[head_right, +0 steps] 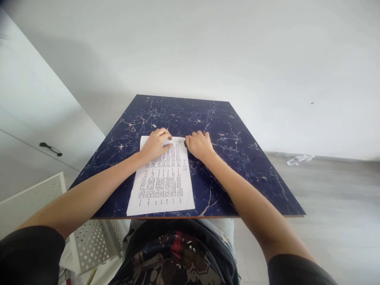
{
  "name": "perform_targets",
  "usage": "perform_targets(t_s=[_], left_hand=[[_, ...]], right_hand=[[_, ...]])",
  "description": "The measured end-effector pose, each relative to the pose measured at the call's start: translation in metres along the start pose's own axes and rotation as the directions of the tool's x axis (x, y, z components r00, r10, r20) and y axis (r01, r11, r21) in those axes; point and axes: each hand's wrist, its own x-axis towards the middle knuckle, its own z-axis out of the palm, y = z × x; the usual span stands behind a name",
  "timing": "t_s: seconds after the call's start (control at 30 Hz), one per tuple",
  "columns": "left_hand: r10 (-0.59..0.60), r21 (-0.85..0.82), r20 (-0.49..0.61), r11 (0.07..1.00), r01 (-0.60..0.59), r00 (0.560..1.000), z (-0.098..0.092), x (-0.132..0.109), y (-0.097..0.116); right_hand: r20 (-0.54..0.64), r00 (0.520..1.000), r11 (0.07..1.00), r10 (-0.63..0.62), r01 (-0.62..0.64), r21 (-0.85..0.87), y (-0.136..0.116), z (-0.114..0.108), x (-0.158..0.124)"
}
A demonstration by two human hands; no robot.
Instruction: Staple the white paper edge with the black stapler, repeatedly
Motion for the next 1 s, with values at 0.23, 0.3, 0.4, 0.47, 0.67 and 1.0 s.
perform_targets(t_s=[0.23, 0.3, 0.4, 0.47, 0.67, 1.0], left_hand=[[0.003, 0.004, -0.004, 1.000, -0.003, 1.000, 0.000, 0.000, -0.001], [0.001, 0.011, -0.008, 1.000, -0.001, 1.000, 0.000, 0.000, -0.001], [0.006, 0.013, -0.005, 1.000, -0.006, 1.000, 0.000, 0.000, -0.001], [0.006, 0.012, -0.003, 1.000, -0.006, 1.000, -0.001, 0.000, 0.000], [0.002, 0.019, 0.000, 1.000, -0.002, 1.000, -0.001, 0.000, -0.001], [-0.008, 0.013, 0.017, 1.000, 0.008, 1.000, 0.000, -0.001, -0.003]], right_hand=[[-0.001, 1.000, 0.999, -0.018, 0.018, -0.051, -0.002, 0.003, 0.001], [0.001, 1.000, 0.998, -0.026, 0.026, -0.054, -0.003, 0.003, 0.001], [-0.024, 1.000, 0.999, -0.013, 0.012, -0.045, -0.004, 0.004, 0.000], [-0.041, 0.999, 0.999, -0.002, 0.001, -0.037, -0.005, 0.004, -0.001], [-0.092, 0.985, 0.986, 0.146, -0.137, 0.097, 0.003, 0.011, 0.002], [-0.068, 0.979, 0.963, 0.193, -0.175, 0.206, 0.016, 0.013, 0.005]])
